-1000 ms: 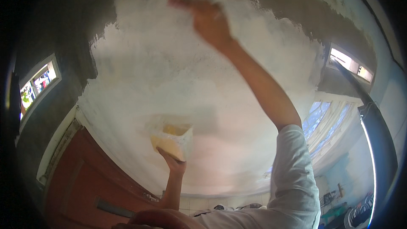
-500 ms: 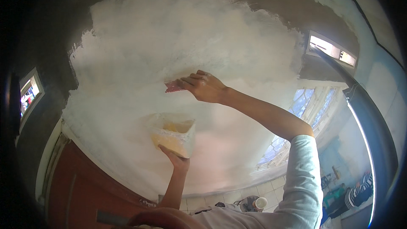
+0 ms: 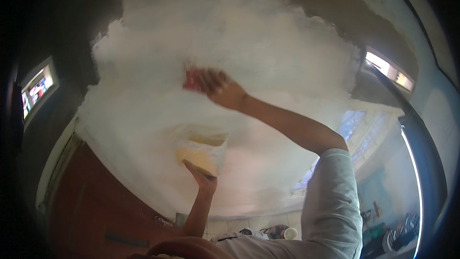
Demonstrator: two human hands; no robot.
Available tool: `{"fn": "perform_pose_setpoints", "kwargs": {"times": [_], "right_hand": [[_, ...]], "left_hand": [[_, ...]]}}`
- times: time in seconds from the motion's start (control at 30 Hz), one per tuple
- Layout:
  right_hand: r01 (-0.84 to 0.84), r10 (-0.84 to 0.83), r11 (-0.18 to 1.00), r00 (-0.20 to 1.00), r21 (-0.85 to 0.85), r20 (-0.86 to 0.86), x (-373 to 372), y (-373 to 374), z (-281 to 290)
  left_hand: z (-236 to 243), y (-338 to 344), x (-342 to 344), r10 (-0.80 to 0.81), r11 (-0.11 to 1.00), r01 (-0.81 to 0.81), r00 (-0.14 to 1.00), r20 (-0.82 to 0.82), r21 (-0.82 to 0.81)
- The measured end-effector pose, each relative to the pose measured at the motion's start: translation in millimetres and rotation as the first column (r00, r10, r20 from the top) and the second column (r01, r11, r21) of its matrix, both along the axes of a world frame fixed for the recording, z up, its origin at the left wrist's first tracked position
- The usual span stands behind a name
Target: The person applies plaster to an interior wall using a hand tool. The person repeatedly loads a red scraper with white plaster from a plastic container and spreads it onto the wall's surface.
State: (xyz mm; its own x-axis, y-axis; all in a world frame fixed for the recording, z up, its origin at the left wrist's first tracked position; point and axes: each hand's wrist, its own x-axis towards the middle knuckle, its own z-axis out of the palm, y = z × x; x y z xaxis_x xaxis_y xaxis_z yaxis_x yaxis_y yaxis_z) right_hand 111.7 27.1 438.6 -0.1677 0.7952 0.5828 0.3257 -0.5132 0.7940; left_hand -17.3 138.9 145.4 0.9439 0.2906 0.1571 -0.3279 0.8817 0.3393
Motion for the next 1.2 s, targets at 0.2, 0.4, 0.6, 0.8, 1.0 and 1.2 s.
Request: {"fn": "perform_pose_setpoints", "kwargs": {"times": [0.2, 0.4, 0.6, 0.8, 1.0, 1.2], "right_hand": [[-0.232, 0.18, 0.971, 0.878, -0.064, -0.443, -27, 67, 14], [-0.37, 0.359, 0.831, 0.927, 0.415, 0.107, 24, 151, 226], [0.033, -0.059, 0.996, 0.931, 0.078, 0.361, 55, 227, 158], [-0.114, 0.087, 0.939, 0.991, -0.323, -0.098, 29, 236, 23], [-0.388, 0.367, 0.855, 0.921, 0.344, 0.128, 32, 169, 175], [-0.182, 0.113, 0.882, 0.977, 0.435, 0.179, 63, 126, 205]], "left_hand": [[-5, 58, -27, 0.16, 0.987, -0.158, 0.985, -0.061, 0.038], [23, 109, -42, 0.189, 0.979, -0.183, 0.98, -0.059, 0.092], [36, 122, -50, 0.247, 0.967, -0.242, 0.967, -0.06, 0.081], [26, 127, -58, 0.26, 0.964, -0.259, 0.966, -0.004, 0.061], [29, 132, -51, 0.216, 0.973, -0.214, 0.976, -0.012, 0.091], [30, 122, -34, 0.181, 0.981, -0.177, 0.983, -0.044, 0.074]]}}
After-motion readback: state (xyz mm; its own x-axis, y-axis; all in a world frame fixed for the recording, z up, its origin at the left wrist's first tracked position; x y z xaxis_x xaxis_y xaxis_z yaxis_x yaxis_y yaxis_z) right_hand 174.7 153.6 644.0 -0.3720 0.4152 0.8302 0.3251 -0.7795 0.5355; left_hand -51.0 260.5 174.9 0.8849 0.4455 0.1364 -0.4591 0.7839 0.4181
